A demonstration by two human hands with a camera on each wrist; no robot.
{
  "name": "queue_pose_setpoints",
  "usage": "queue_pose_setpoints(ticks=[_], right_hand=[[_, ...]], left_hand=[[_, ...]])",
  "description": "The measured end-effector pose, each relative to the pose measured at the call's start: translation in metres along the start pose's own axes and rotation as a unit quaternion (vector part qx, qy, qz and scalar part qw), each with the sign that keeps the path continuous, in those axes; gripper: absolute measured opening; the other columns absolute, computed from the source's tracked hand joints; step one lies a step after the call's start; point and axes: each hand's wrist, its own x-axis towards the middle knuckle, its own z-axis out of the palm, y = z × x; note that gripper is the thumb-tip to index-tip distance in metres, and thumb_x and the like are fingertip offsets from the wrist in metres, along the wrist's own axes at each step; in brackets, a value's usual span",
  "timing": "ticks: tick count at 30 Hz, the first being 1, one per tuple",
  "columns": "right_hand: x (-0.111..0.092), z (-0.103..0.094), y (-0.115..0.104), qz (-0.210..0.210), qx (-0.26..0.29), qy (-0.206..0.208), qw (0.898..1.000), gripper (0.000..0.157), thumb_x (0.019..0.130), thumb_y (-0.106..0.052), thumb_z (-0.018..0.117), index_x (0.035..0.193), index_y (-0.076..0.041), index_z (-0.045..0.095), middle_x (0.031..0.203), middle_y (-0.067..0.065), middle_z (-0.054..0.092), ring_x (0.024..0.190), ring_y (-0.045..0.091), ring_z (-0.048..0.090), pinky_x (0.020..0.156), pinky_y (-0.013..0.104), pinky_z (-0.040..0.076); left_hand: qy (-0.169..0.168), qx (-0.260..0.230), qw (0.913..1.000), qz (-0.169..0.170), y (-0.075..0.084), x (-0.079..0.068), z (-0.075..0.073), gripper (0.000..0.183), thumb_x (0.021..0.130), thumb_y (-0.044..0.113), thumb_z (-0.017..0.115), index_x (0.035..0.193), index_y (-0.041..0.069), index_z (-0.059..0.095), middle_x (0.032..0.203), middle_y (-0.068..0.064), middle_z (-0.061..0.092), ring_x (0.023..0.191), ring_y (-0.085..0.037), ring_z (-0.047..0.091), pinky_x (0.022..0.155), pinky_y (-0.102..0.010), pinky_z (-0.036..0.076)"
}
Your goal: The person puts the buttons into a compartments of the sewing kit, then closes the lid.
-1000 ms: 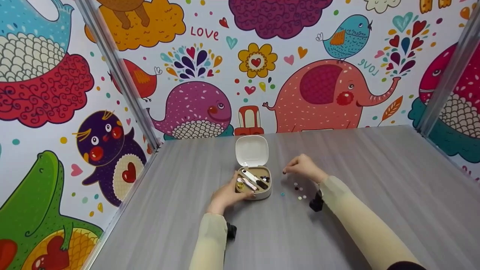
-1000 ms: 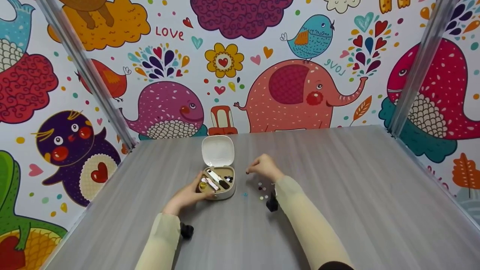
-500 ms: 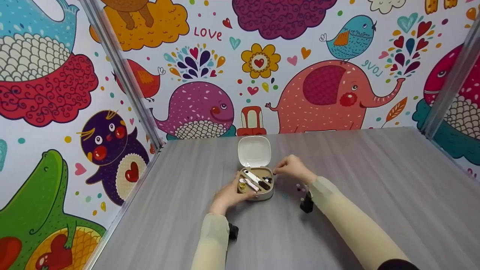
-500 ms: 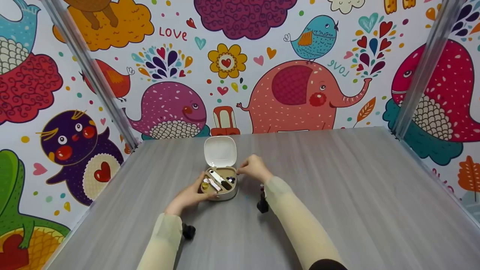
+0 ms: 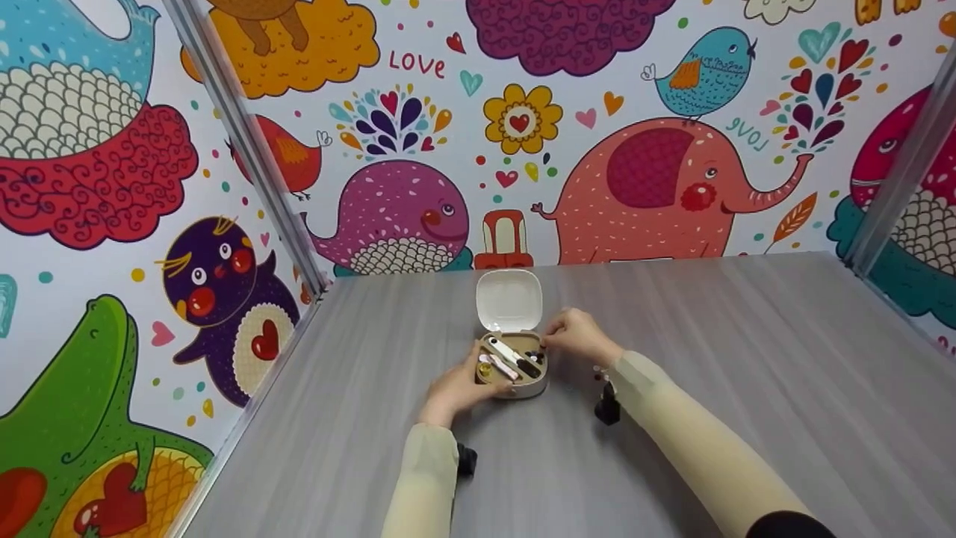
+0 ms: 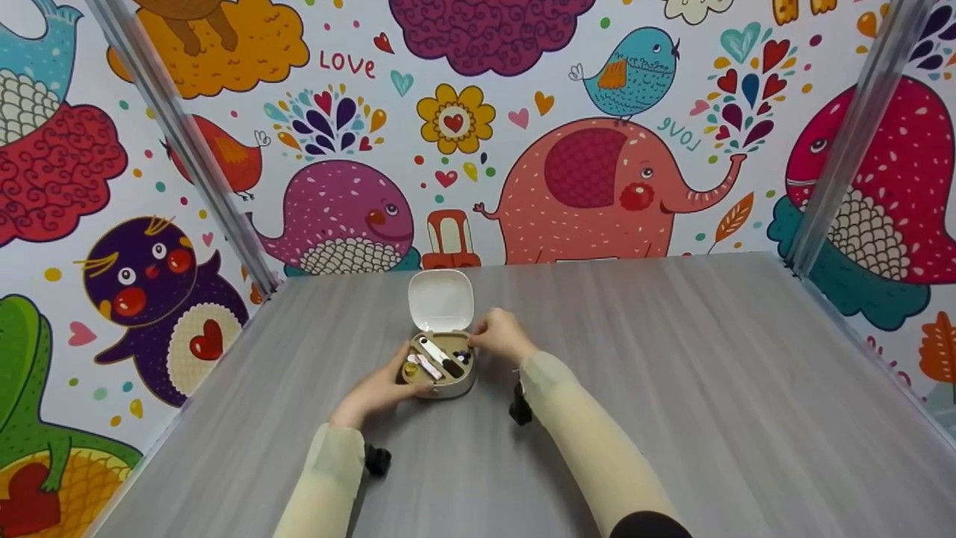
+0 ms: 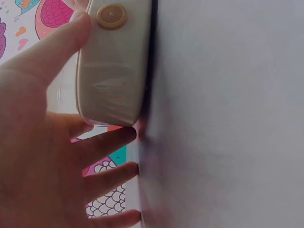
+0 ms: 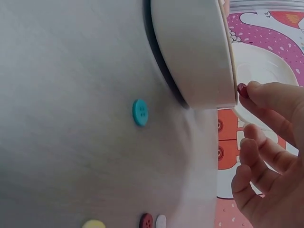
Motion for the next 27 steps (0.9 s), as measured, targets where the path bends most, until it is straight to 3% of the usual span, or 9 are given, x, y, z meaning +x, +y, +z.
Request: queue_pose_setpoints(ticks=[10,18,27], right_hand=[[0.0027,0.0040,-0.0049,0.001,-0.014,-0.013,1.000,0.005,0.077,-0.006,0.076,0.076,-0.002,0.077,0.082,0.004,0.056,0.075,0.017,0.050,0.068,0.033,0.042],[0.0042,0.0062,-0.0057,0.017,-0.057,-0.029,0.998,0.004,0.079,-0.011,0.077,0.078,-0.007,0.078,0.095,0.006,0.061,0.090,0.025,0.057,0.078,0.040,0.046],[0.0034,0.0083,-0.0075,-0.009,-0.100,-0.017,0.995,0.005,0.079,-0.013,0.077,0.076,-0.009,0.077,0.090,0.002,0.062,0.084,0.020,0.059,0.071,0.038,0.049]], left_hand=[[-0.001,0.000,1.0000,-0.004,0.0020,-0.0001,-0.0005,0.106,0.078,0.059,0.072,0.156,0.010,0.019,0.146,-0.024,0.041,0.125,-0.040,0.047,0.100,-0.053,0.038],[-0.001,0.007,0.9999,-0.014,-0.0005,0.0022,0.0012,0.108,0.077,0.063,0.070,0.156,0.012,0.019,0.146,-0.023,0.041,0.127,-0.040,0.046,0.101,-0.054,0.037],[0.001,0.026,0.9996,-0.014,0.0002,0.0009,0.0009,0.105,0.078,0.063,0.069,0.155,0.010,0.020,0.142,-0.023,0.046,0.122,-0.039,0.051,0.096,-0.055,0.041]])
